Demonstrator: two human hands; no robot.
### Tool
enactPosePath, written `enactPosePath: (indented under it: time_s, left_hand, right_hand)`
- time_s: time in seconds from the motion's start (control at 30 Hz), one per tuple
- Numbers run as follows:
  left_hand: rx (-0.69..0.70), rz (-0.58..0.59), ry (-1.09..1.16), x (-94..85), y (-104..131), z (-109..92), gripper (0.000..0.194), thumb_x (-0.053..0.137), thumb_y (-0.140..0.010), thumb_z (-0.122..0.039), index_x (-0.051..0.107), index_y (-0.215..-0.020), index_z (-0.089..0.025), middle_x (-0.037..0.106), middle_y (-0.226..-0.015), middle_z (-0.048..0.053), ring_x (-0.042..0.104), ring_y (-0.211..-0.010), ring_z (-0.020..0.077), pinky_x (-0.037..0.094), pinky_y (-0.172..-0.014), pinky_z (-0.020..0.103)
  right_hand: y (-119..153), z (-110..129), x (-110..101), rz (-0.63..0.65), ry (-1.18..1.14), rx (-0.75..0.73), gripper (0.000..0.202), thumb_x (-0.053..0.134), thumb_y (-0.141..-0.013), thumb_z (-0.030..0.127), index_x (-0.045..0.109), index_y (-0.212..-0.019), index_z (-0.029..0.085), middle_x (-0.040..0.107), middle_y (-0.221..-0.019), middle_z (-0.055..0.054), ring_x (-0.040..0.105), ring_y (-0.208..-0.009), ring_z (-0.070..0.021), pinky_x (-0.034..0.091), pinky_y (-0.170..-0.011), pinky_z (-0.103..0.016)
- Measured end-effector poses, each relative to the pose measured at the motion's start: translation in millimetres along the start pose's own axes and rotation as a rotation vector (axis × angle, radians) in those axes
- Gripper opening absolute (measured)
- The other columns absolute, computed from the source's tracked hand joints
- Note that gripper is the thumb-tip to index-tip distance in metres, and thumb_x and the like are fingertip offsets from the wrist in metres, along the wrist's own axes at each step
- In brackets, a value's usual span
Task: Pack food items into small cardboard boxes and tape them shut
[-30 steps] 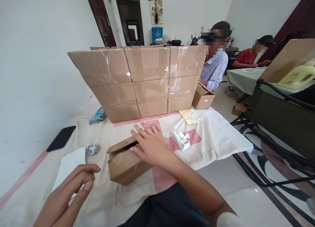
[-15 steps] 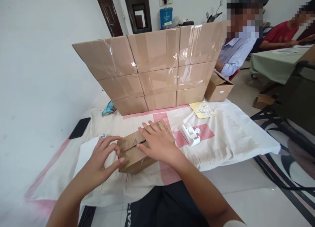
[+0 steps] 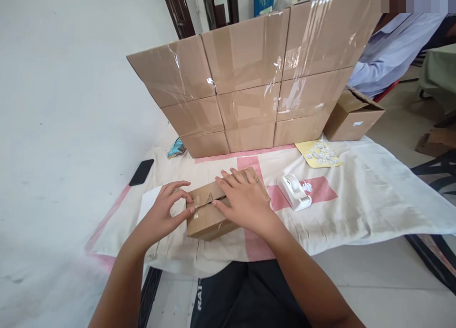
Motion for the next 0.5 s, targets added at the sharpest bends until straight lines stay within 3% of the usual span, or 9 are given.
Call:
enactPosePath:
  time_s: [0.17, 0.3, 0.4, 0.5]
  left_hand:
    - [-0.027, 0.011, -0.002, 4.1, 1, 11, 0.033, 0.068, -0.087, -0.055, 0.063, -0.103, -0.027, 0.046, -0.155, 0.009, 0.036, -0.148, 0.0351, 0.031, -0.122, 0.059]
    - [-0.149, 0.034, 0.133, 11.2, -1, 25, 0.064, 0.070, -0.084, -0.058, 0.050, -0.139, -0.031, 0.046, -0.155, 0.011, 0.043, -0.144, 0.0346, 0.041, -0.114, 0.054]
    - [-0.255, 0.098, 0.305, 28.2, -3, 31, 0.055, 0.067, -0.086, -0.058, 0.056, -0.131, -0.029, 0.060, -0.140, 0.010, 0.057, -0.128, 0.0334, 0.048, -0.102, 0.047]
    - [-0.324, 0.055, 0.497, 40.0, -5, 32, 0.047, 0.066, -0.086, -0.058, 0.060, -0.118, -0.025, 0.067, -0.117, 0.007, 0.063, -0.110, 0.0287, 0.051, -0.088, 0.037]
  right_hand:
    - [0, 1, -2, -0.012, -0.002, -0.002, 0.056, 0.052, -0.103, 0.050, 0.057, -0.147, 0.015, 0.052, -0.158, -0.014, 0.042, -0.148, -0.0346, 0.021, -0.123, -0.059]
    - [0, 0, -2, -0.011, -0.004, 0.002, 0.057, 0.052, -0.103, 0.050, 0.057, -0.147, 0.015, 0.053, -0.158, -0.014, 0.042, -0.148, -0.0349, 0.020, -0.124, -0.059]
    - [-1, 0, -1, -0.003, -0.003, 0.005, 0.056, 0.052, -0.103, 0.050, 0.057, -0.148, 0.016, 0.052, -0.158, -0.014, 0.042, -0.148, -0.0347, 0.020, -0.124, -0.059]
    - [-1, 0, -1, 0.009, 0.002, 0.007, 0.057, 0.053, -0.103, 0.050, 0.056, -0.148, 0.015, 0.052, -0.158, -0.014, 0.041, -0.148, -0.0345, 0.020, -0.124, -0.059]
Point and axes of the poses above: each hand's wrist, its own y-axis away from the middle knuckle, its own x-axis out of the palm, z = x × y, the point moved 9 cm from there along -y, towards the middle knuckle
